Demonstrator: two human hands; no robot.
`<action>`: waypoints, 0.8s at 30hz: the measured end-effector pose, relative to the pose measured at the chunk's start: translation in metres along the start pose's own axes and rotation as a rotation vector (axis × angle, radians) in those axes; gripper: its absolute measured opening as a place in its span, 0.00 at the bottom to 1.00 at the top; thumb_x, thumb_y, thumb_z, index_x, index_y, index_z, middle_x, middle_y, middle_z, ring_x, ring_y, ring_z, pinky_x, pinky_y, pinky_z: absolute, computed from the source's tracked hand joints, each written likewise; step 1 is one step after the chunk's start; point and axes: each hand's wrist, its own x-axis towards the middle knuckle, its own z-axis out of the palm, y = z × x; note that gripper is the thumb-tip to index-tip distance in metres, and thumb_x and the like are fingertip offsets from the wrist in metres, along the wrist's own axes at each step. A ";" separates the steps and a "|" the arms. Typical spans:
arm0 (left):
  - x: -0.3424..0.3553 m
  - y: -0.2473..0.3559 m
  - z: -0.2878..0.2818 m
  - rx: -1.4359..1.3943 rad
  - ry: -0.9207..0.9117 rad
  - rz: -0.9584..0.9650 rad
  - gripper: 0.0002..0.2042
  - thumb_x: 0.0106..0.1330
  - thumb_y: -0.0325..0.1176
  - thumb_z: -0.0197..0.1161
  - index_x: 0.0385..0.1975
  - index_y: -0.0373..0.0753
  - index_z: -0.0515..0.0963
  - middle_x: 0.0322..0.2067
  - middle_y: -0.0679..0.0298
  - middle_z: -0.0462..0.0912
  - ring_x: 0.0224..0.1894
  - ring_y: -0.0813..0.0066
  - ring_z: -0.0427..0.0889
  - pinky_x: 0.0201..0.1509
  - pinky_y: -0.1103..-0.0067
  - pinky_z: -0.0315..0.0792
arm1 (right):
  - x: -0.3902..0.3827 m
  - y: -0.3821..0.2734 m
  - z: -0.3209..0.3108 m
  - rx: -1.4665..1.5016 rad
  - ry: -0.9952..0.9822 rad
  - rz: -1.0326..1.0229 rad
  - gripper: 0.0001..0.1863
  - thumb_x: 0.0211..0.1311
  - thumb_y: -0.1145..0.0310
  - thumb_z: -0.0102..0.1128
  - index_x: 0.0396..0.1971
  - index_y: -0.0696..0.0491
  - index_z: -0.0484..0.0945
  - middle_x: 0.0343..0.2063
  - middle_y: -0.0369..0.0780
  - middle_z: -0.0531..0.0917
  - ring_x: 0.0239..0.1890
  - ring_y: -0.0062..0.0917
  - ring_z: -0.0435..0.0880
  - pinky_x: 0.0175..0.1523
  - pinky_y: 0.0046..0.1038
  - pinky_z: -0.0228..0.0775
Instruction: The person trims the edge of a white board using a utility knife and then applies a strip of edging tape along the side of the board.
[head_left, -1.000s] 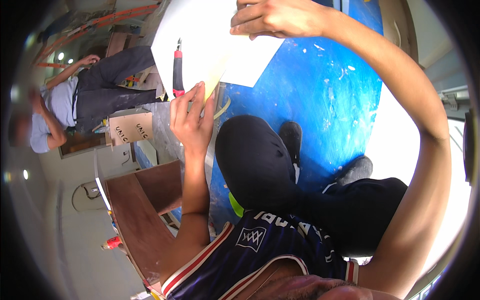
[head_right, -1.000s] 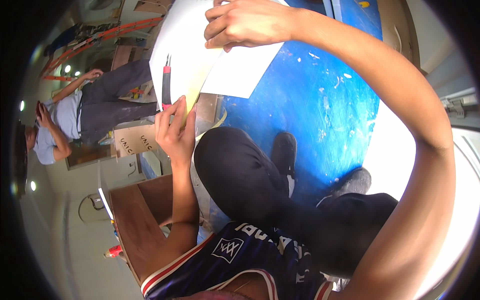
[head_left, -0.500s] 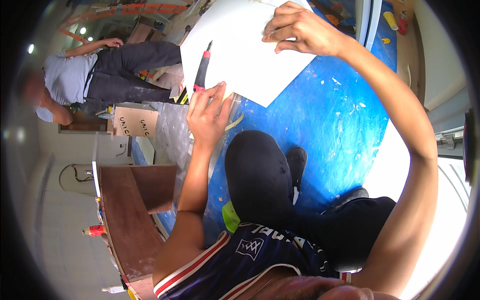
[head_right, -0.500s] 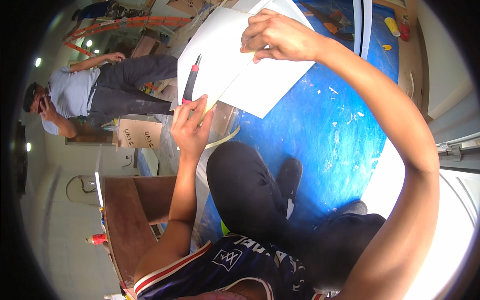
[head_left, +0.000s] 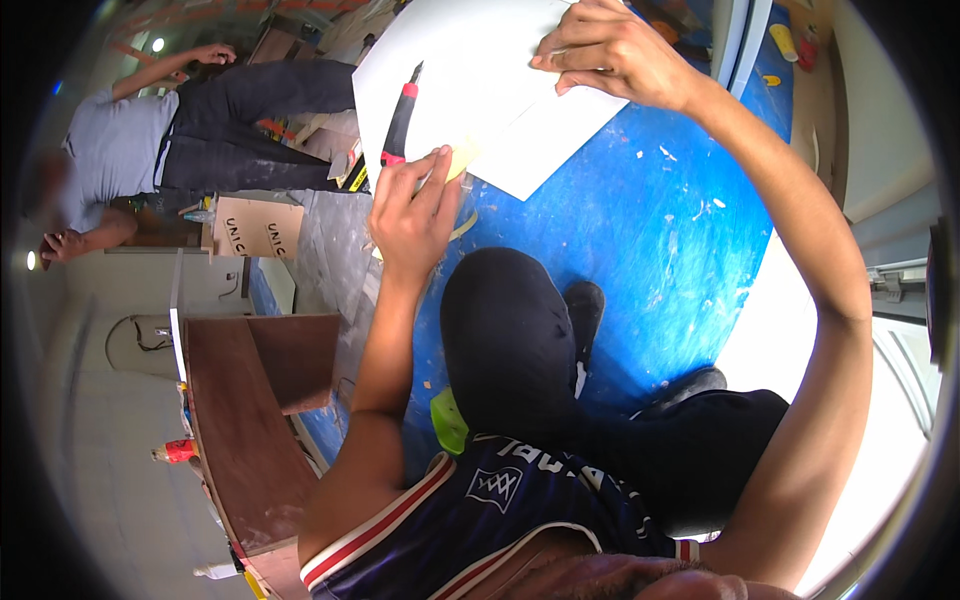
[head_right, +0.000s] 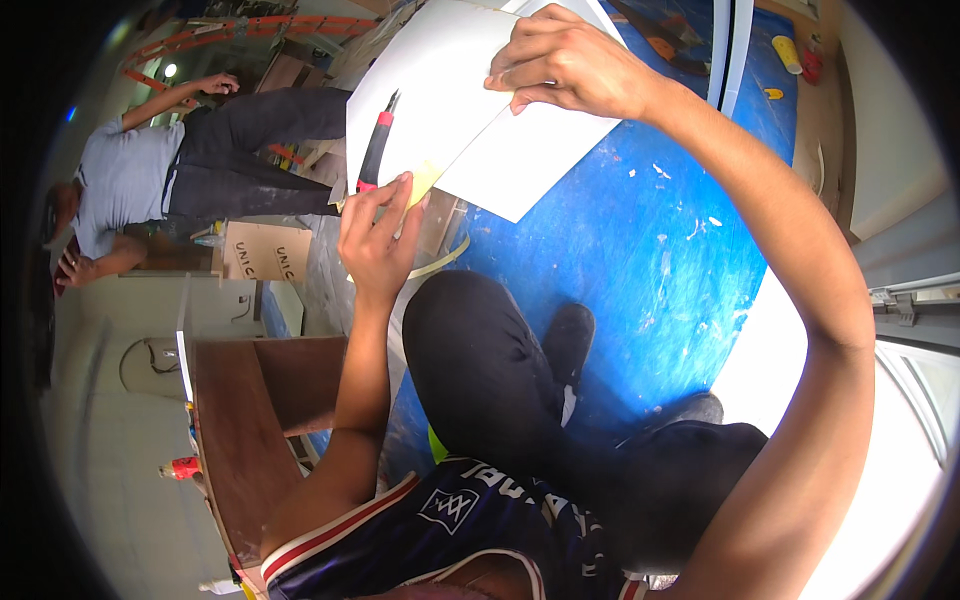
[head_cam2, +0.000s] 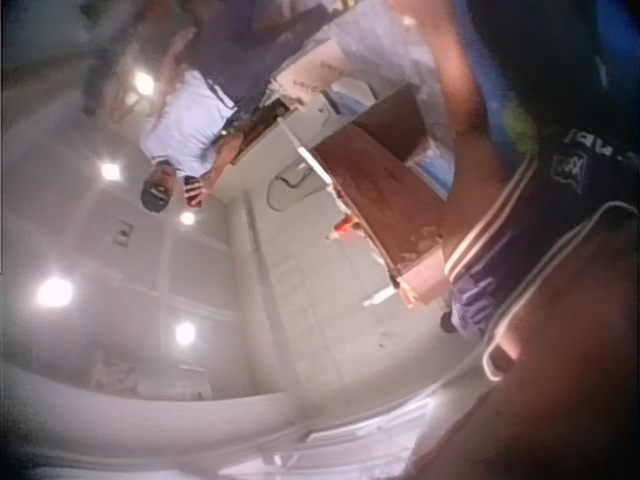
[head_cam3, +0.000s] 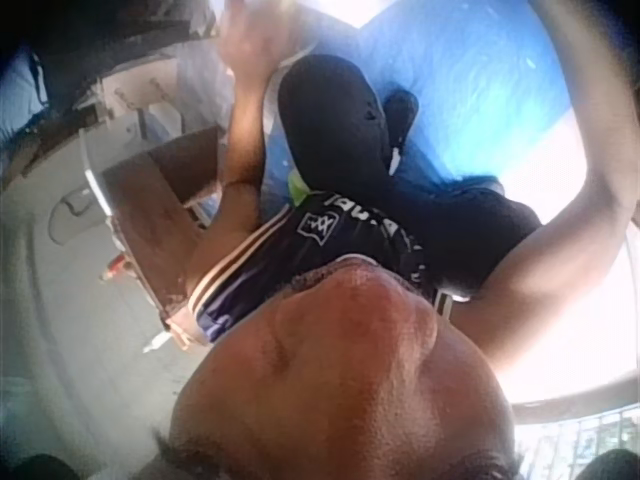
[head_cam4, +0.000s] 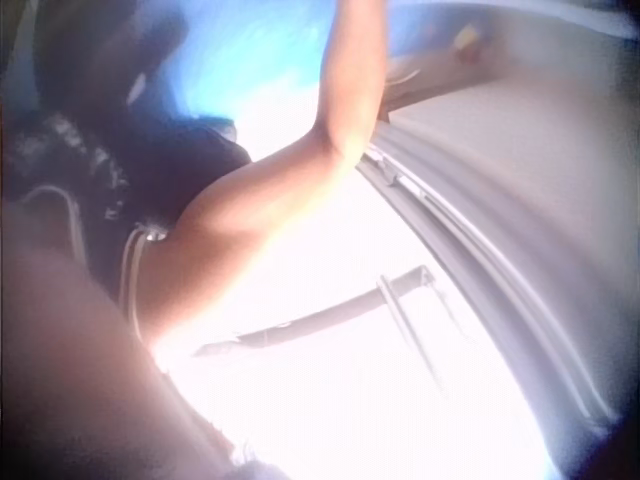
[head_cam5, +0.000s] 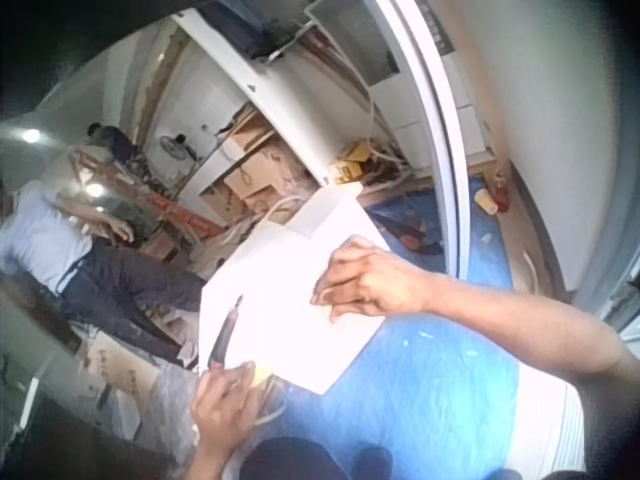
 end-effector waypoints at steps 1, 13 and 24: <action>0.000 -0.002 0.000 -0.003 0.005 0.008 0.21 0.58 0.25 0.80 0.53 0.39 0.92 0.44 0.65 0.91 0.43 0.66 0.87 0.45 0.73 0.83 | 0.000 -0.001 0.001 -0.007 0.001 0.008 0.18 0.68 0.54 0.74 0.51 0.49 0.92 0.52 0.32 0.91 0.54 0.26 0.84 0.61 0.37 0.67; 0.000 -0.005 -0.001 0.061 -0.015 -0.032 0.20 0.59 0.28 0.82 0.54 0.41 0.92 0.46 0.68 0.92 0.41 0.69 0.83 0.42 0.76 0.81 | 0.003 0.006 0.008 -0.027 0.009 0.040 0.17 0.69 0.56 0.74 0.52 0.48 0.92 0.53 0.32 0.92 0.53 0.25 0.85 0.61 0.37 0.66; 0.000 -0.005 -0.002 0.013 -0.018 -0.049 0.20 0.60 0.30 0.82 0.54 0.43 0.92 0.46 0.71 0.91 0.39 0.70 0.81 0.37 0.76 0.79 | 0.000 0.002 0.009 -0.129 0.036 0.025 0.18 0.66 0.54 0.76 0.51 0.48 0.94 0.51 0.31 0.93 0.52 0.24 0.85 0.63 0.38 0.67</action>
